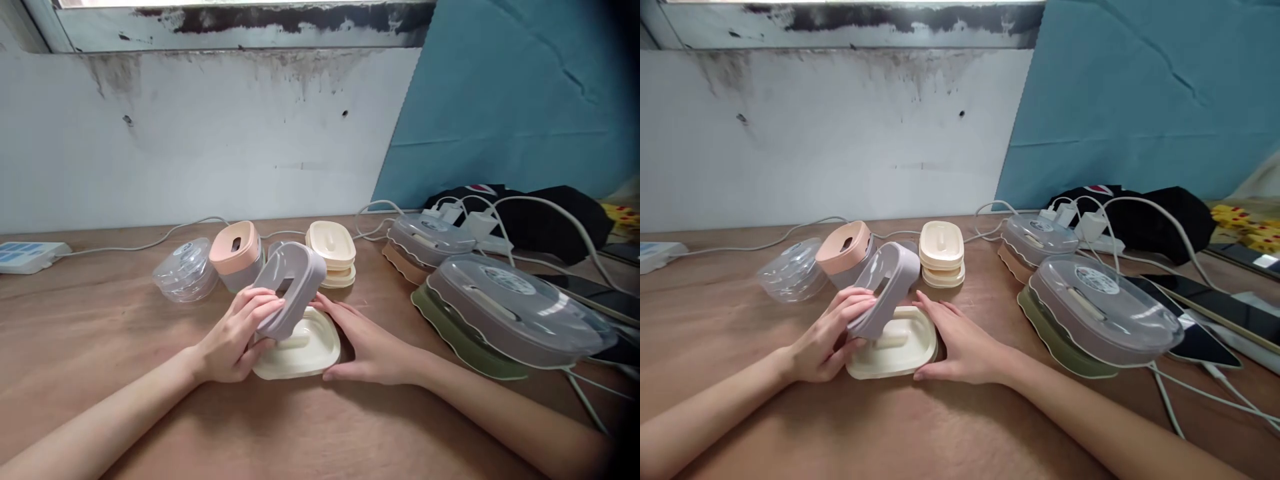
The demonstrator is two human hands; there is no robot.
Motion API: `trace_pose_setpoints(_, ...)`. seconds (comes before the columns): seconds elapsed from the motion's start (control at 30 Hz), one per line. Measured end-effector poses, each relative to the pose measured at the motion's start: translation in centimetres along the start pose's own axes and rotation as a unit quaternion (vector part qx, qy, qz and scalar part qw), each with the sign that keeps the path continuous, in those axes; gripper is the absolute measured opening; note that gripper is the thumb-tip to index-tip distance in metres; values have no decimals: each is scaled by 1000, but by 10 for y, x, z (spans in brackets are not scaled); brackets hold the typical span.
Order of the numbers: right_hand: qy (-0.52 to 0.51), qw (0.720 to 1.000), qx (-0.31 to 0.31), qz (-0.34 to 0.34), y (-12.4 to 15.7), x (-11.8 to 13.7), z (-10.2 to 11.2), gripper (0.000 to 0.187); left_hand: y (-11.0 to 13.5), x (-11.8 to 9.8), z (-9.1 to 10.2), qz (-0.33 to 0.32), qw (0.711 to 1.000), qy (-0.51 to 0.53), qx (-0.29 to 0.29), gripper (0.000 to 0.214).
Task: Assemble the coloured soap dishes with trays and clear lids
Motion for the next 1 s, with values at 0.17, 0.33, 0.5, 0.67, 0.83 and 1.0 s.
trace_pose_setpoints(0.17,-17,999,0,-28,0,-10,3,108,4,7,6,21,999,39,-26,51)
trace_pose_setpoints(0.33,-33,999,5,-41,-1,-24,9,109,5,3,11,11,999,46,-22,49)
trace_pose_setpoints(0.5,-37,999,-1,-22,-3,-23,11,113,2,-5,0,-12,998,46,34,45)
trace_pose_setpoints(0.67,-29,999,-6,-18,-4,-23,10,113,-1,-10,-17,-24,991,59,118,41)
trace_pose_setpoints(0.83,-23,1000,-16,-5,-2,-24,9,111,2,-9,-20,-21,988,68,136,42)
trace_pose_setpoints(1.0,-74,997,-26,7,-1,-18,15,105,3,-10,-17,-28,991,54,122,44)
Point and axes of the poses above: each hand's wrist, its own y-axis away from the middle knuckle, its own z-axis out of the back of the hand, x = y × z, the point moved 9 cm from there along -y, towards the middle knuckle, and after that the axes turned 13 degrees about -z, right-handed, at the moved point
